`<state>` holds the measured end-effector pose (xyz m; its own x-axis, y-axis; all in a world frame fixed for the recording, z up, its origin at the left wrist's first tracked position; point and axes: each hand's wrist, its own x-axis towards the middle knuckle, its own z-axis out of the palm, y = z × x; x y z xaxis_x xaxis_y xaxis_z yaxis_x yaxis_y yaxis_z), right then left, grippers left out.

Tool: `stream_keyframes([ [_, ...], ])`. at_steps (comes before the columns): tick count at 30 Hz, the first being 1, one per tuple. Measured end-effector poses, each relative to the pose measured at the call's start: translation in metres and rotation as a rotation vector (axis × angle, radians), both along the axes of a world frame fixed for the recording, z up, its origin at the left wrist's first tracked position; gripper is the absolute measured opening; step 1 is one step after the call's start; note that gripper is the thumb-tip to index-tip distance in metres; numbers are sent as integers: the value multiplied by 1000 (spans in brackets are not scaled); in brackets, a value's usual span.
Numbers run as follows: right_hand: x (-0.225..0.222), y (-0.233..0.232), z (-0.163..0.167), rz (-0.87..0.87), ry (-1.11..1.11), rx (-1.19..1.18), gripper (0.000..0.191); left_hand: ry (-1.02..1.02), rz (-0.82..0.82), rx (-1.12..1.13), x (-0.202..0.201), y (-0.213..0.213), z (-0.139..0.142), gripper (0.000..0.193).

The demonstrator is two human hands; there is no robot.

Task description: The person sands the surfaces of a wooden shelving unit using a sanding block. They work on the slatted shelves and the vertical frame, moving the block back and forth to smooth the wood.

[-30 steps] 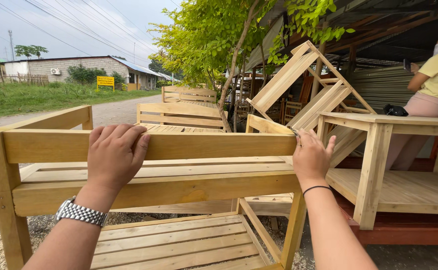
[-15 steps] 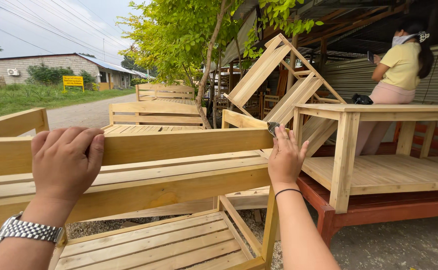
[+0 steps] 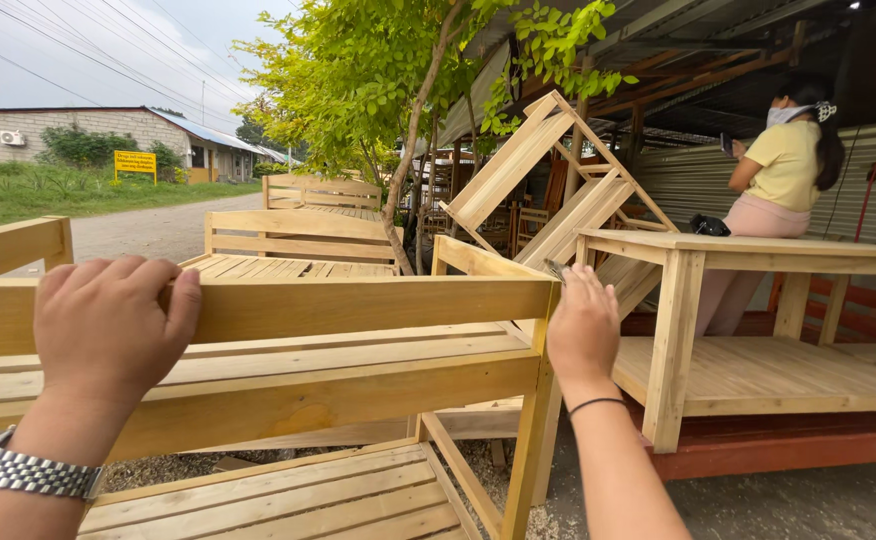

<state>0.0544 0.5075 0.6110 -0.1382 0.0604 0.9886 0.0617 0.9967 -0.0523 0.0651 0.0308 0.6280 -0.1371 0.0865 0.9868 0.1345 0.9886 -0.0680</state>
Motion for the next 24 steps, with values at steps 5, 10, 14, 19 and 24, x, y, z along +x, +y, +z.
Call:
stream_keyframes([
  [5, 27, 4, 34, 88, -399, -68, 34, -145, -72, -138, 8, 37, 17, 49],
  [10, 32, -9, 62, 119, -615, -103, 37, -74, -57, -100, 15, 32, 14, 52],
  [14, 49, -4, 20, 192, -462, -77, 31, -46, -47, -108, 20, 24, 10, 51],
  [19, 69, -4, -32, 264, -269, -166, 31, -33, -75, -119, 26, 14, 7, 52],
  [24, 25, -36, -26, 141, 114, 96, 34, -21, -45, -139, 24, -4, 14, 51],
])
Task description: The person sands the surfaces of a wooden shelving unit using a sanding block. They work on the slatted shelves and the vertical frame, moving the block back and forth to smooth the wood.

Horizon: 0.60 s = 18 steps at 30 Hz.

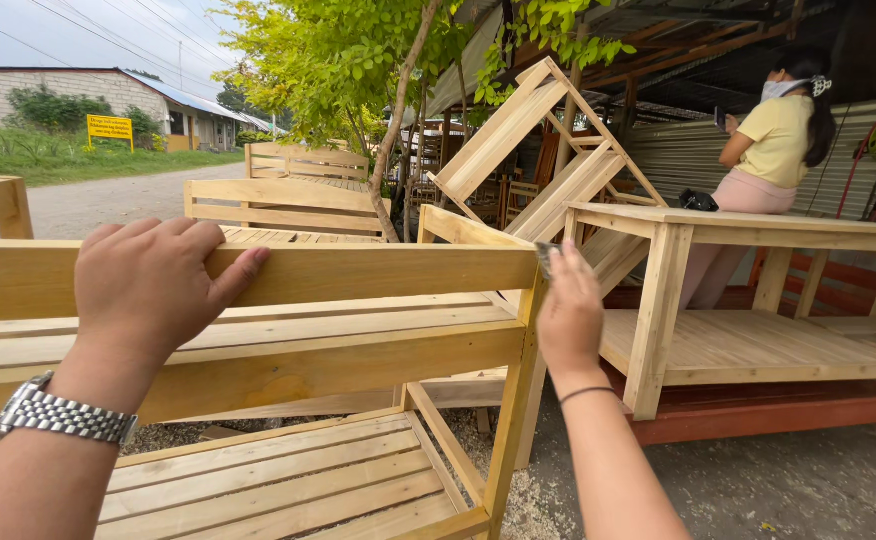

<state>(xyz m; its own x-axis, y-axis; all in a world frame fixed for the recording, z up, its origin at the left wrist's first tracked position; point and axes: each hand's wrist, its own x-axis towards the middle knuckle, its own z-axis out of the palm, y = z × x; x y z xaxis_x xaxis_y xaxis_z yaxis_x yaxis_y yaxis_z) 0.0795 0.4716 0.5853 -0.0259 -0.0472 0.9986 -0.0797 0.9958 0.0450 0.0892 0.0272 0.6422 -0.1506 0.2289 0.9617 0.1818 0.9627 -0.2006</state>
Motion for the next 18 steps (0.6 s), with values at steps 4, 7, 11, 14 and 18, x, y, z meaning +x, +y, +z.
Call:
stream_keyframes([
  [4, -15, -20, -33, 115, -14, -53, 49, 1, 13, -2, 4, -3, 2, 52],
  [7, -3, -12, -67, 127, -137, -224, 41, 38, -7, 0, 9, -3, 5, 50],
  [11, -6, 8, -75, 613, -197, -924, 24, 34, -23, -1, 2, 1, 2, 53],
  [14, -26, 15, -56, 992, -167, -1236, 22, 51, -51, 12, -9, 3, -4, 51],
  [18, -44, 12, -31, 1061, -328, -1207, 29, 72, -87, 9, -20, -2, -6, 51],
])
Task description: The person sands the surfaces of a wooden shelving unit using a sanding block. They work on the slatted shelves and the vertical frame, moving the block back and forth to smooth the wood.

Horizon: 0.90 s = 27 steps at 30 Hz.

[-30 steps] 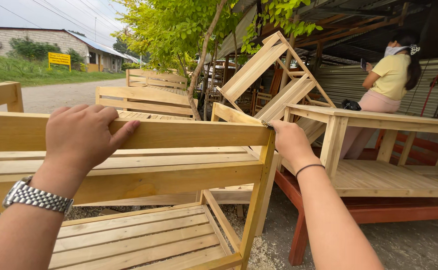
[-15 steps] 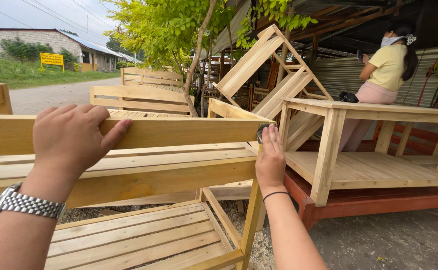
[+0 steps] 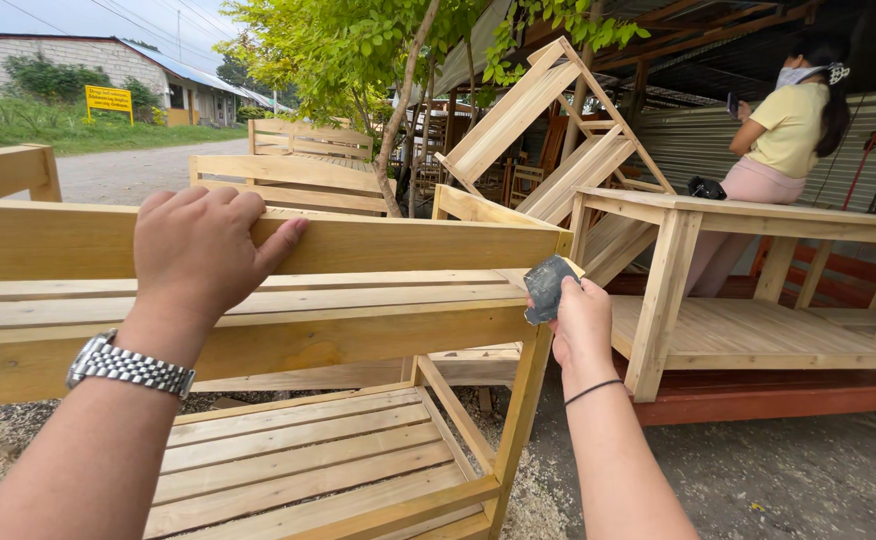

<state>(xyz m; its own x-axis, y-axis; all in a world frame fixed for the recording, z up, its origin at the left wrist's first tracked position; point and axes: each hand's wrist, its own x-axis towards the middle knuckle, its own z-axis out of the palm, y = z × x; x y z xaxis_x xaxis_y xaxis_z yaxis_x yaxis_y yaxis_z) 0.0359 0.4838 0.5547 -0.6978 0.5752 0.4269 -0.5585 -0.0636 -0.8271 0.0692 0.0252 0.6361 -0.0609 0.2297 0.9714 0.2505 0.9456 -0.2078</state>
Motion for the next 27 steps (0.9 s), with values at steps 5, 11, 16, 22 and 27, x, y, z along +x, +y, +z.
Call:
stream_keyframes([
  [5, -2, -21, -13, 119, -36, -209, 29, 2, -31, 10, 0, -8, 0, 50],
  [11, -4, -31, -1, 175, -66, -245, 32, -4, -91, 20, 2, -12, 4, 49],
  [16, 5, -38, 36, 208, -6, -192, 41, -32, -63, 28, 4, -11, 4, 51],
  [22, 33, -69, 26, 404, 213, -377, 55, -1, -96, 23, 3, -14, 4, 48],
  [27, 31, -79, 19, 388, 301, -187, 41, -20, -85, 16, 2, -15, 4, 50],
])
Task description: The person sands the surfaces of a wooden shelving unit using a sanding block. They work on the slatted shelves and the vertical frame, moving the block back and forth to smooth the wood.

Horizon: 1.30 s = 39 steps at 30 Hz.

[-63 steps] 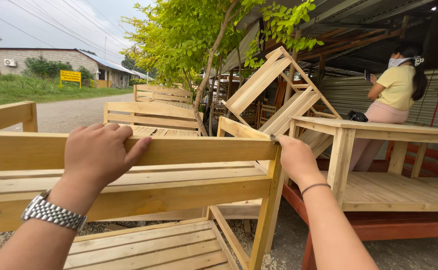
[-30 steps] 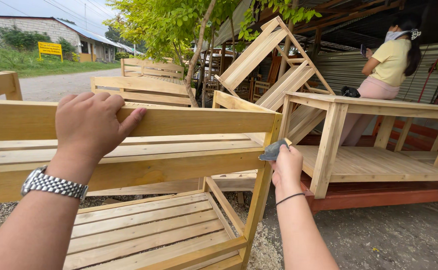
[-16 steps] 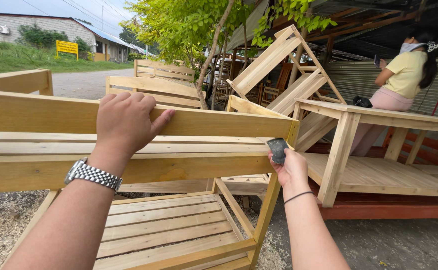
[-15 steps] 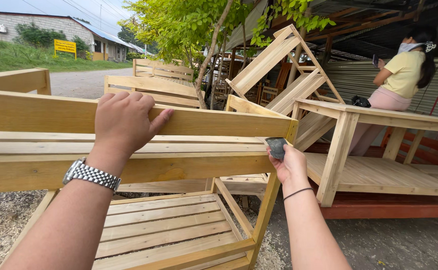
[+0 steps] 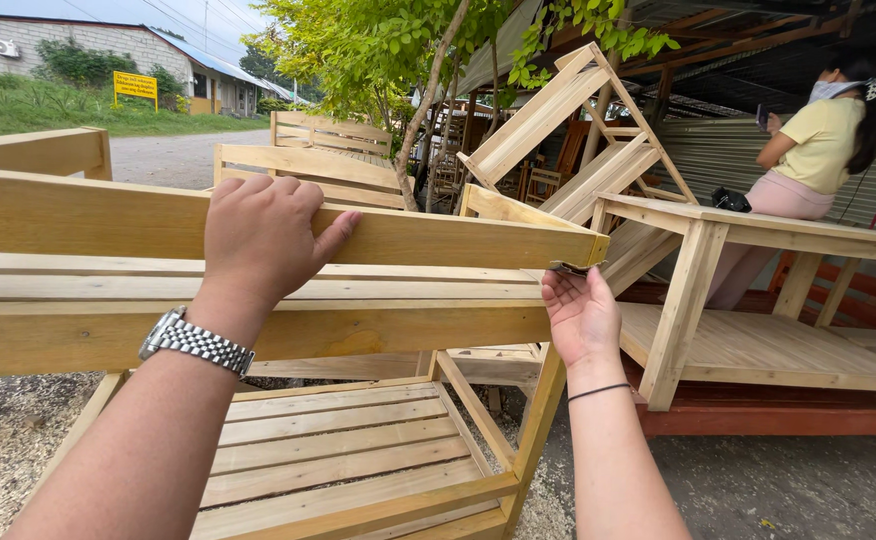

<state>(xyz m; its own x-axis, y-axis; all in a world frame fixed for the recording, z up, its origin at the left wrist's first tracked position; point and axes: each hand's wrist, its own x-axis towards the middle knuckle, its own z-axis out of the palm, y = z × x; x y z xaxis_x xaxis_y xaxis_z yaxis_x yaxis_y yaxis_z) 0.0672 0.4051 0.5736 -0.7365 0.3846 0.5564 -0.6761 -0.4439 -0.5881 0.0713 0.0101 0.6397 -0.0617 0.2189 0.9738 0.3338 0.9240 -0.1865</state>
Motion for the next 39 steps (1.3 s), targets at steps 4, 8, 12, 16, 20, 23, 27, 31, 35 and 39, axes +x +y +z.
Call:
stream_keyframes([
  [4, -12, 10, 1, -167, -158, 122, 50, 3, -2, 4, 1, 0, 1, 50],
  [8, -26, 16, 6, -494, -354, 343, 43, 8, 15, -3, 0, 0, 0, 49],
  [12, -43, 0, 8, -539, -402, 211, 42, 2, -2, -2, -3, -3, -1, 51],
  [16, -52, -20, 3, -472, -263, 100, 37, -10, -2, 9, -4, -3, -1, 51],
  [20, -40, -18, 13, -433, -240, 152, 32, 27, -40, 4, -5, 1, 0, 48],
  [23, -36, -25, 20, -388, -202, 21, 30, 12, -41, -5, -5, 0, 1, 49],
  [27, -45, -54, 12, -430, -373, 121, 31, 12, -28, 1, -4, -2, 1, 47],
  [31, -36, -46, 12, -421, -341, 167, 25, -38, -51, -14, 2, -1, 4, 45],
  [35, -23, -33, 24, -395, -325, -14, 23, -31, -25, -67, 11, -7, 1, 38],
  [39, -46, -89, 5, -404, -363, 172, 25, 327, -149, -58, 21, -34, -39, 22],
])
